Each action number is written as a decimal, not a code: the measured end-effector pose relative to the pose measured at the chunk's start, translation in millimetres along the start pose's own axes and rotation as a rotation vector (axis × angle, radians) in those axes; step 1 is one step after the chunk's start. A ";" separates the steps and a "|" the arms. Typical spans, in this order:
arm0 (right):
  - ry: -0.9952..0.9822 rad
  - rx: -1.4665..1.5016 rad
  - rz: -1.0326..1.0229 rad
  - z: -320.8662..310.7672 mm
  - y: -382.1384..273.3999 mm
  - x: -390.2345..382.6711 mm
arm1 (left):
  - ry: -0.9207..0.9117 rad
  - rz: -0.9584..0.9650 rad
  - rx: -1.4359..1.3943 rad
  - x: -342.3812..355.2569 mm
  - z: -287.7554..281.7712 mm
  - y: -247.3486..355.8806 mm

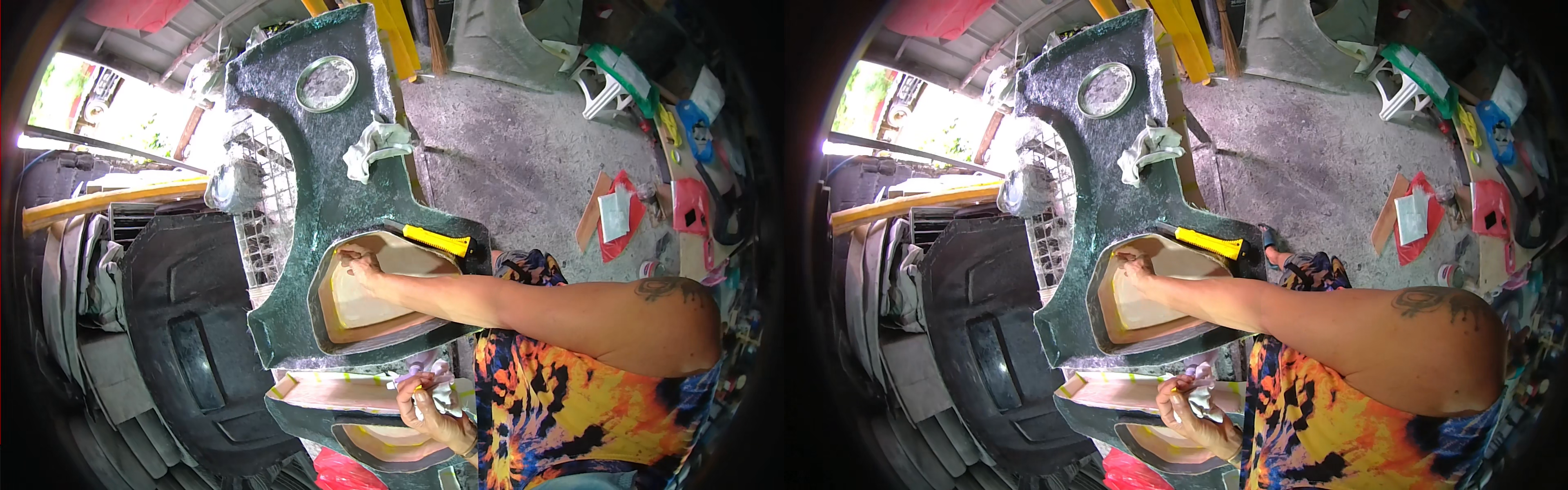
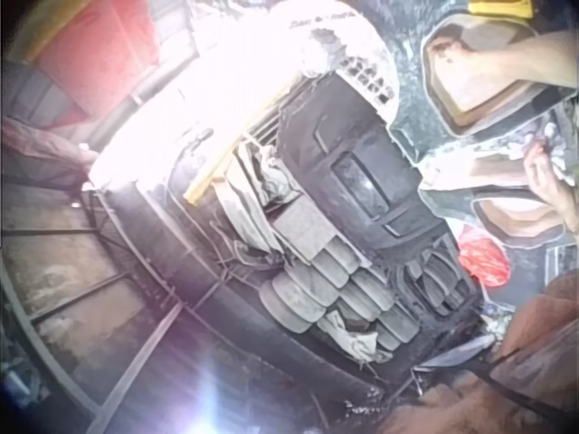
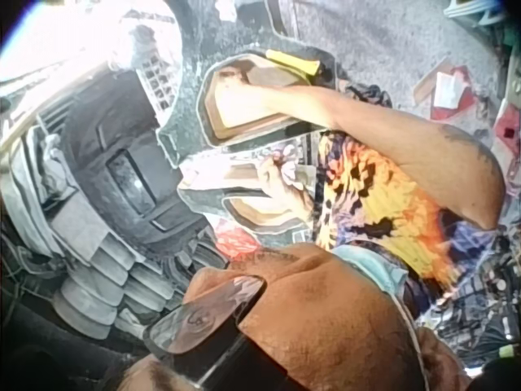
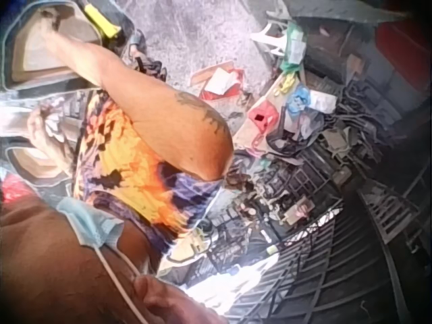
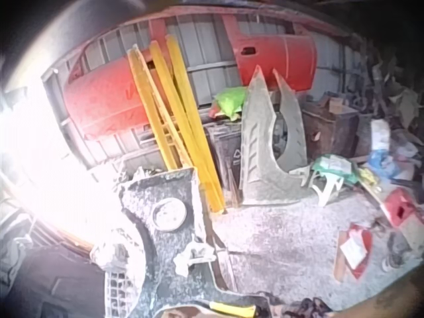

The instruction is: Applying and smoothing filler paste onto custom fiberglass automotive components using a scraper and cloth.

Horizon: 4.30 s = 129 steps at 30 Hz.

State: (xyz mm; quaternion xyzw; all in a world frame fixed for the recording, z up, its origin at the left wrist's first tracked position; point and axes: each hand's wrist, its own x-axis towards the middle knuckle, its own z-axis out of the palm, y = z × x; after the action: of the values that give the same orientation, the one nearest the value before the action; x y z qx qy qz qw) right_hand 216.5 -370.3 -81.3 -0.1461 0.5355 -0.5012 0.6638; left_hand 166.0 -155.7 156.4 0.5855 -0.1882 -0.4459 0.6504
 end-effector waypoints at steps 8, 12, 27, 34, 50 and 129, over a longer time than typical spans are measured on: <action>-0.068 0.039 0.101 -8.9 -11.7 3.8 | 0.044 0.005 0.053 3.0 -1.4 -2.2; -0.103 0.054 0.157 -11.9 -13.7 5.4 | 0.036 -0.003 0.050 4.5 0.8 -1.5; -0.203 0.063 0.312 -19.6 -28.0 4.5 | 0.082 -0.014 0.116 6.4 4.2 0.4; -0.168 0.053 0.358 -20.8 -30.9 3.5 | 0.072 0.025 0.122 4.5 7.6 -1.0; -0.218 0.027 0.184 -7.5 -20.9 -31.0 | -0.027 0.053 0.125 5.5 -7.7 -7.7; -0.207 0.016 0.194 -28.5 -25.3 -23.4 | -0.027 0.053 0.154 3.7 -6.7 -9.3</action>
State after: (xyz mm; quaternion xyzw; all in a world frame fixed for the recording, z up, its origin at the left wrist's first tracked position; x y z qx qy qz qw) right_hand 181.0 -352.8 -60.6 -0.1393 0.4716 -0.4211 0.7621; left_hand 169.8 -153.9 145.0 0.6225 -0.2462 -0.4204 0.6125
